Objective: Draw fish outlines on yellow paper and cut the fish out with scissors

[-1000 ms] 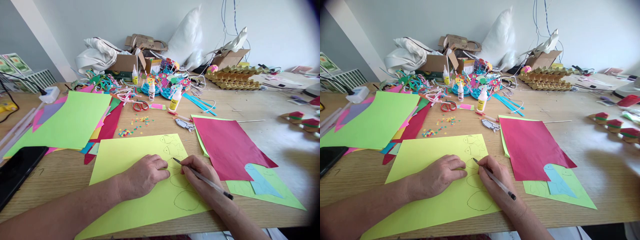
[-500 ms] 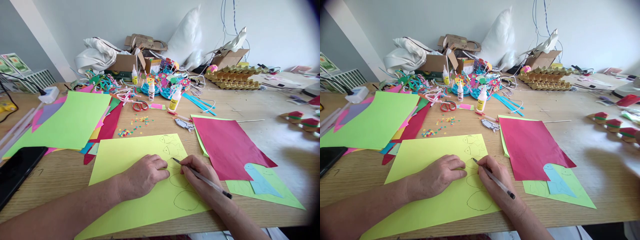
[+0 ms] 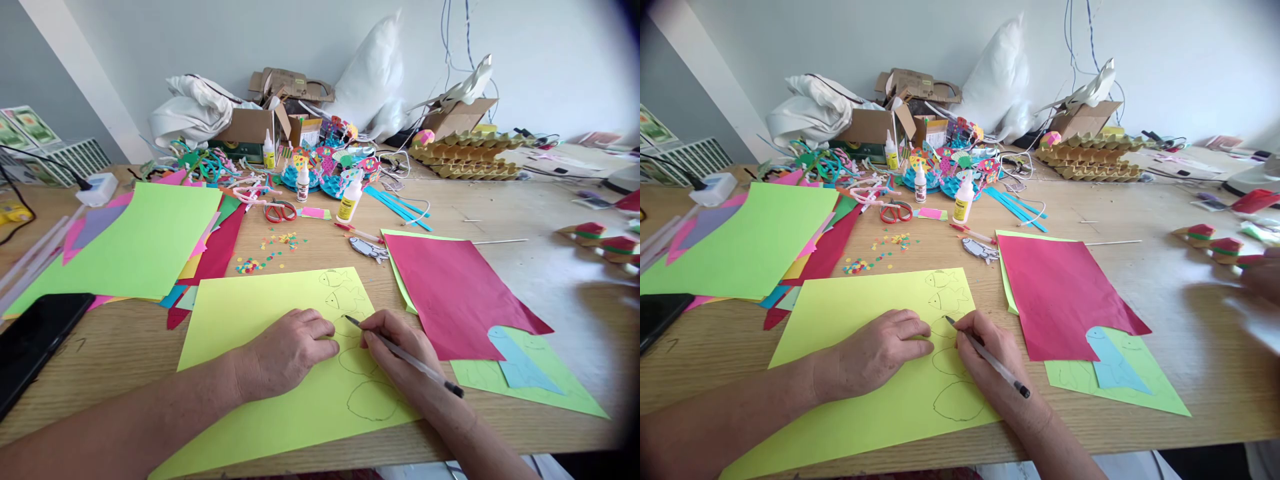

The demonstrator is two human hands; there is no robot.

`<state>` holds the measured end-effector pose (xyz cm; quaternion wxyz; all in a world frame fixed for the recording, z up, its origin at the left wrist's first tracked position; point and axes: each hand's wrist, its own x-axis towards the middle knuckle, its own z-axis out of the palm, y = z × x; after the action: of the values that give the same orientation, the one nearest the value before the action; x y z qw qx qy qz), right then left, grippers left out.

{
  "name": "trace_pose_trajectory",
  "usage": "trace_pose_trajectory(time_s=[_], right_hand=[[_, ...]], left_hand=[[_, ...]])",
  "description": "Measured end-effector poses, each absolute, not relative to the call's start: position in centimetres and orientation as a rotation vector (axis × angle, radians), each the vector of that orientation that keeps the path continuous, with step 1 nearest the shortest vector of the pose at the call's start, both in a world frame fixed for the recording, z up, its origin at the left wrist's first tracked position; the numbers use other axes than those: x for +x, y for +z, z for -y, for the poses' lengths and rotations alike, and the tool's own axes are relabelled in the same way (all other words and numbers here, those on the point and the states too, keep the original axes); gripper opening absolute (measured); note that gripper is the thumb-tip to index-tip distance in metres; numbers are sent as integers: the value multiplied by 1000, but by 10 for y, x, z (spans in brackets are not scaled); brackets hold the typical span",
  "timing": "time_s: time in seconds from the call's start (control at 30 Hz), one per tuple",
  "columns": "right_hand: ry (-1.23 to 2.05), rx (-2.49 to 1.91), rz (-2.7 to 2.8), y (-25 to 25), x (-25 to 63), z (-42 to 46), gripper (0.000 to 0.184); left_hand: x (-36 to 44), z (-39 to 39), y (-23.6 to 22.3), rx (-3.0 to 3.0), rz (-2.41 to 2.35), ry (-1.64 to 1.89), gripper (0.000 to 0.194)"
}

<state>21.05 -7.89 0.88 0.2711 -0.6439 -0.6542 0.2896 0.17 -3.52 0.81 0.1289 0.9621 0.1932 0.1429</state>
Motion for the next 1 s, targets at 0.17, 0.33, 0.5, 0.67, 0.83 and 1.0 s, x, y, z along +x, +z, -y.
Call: trace_pose_trajectory(time_s=[0.17, 0.33, 0.5, 0.67, 0.83, 1.0], right_hand=[[789, -1727, 1766, 10, 210, 78, 9], [776, -1745, 1738, 11, 210, 78, 10], [786, -1730, 1756, 10, 210, 78, 9], [759, -1769, 1719, 10, 210, 78, 10], [740, -1773, 1741, 11, 210, 78, 9], [747, -1751, 1745, 11, 210, 78, 9]], left_hand=[[2, 35, 8, 2809, -570, 422, 20], [2, 35, 8, 2800, -563, 423, 21], [2, 35, 5, 2808, -563, 441, 21], [2, 35, 4, 2827, -557, 453, 20], [2, 35, 5, 2826, -559, 440, 21], [2, 35, 6, 2814, -553, 418, 22]])
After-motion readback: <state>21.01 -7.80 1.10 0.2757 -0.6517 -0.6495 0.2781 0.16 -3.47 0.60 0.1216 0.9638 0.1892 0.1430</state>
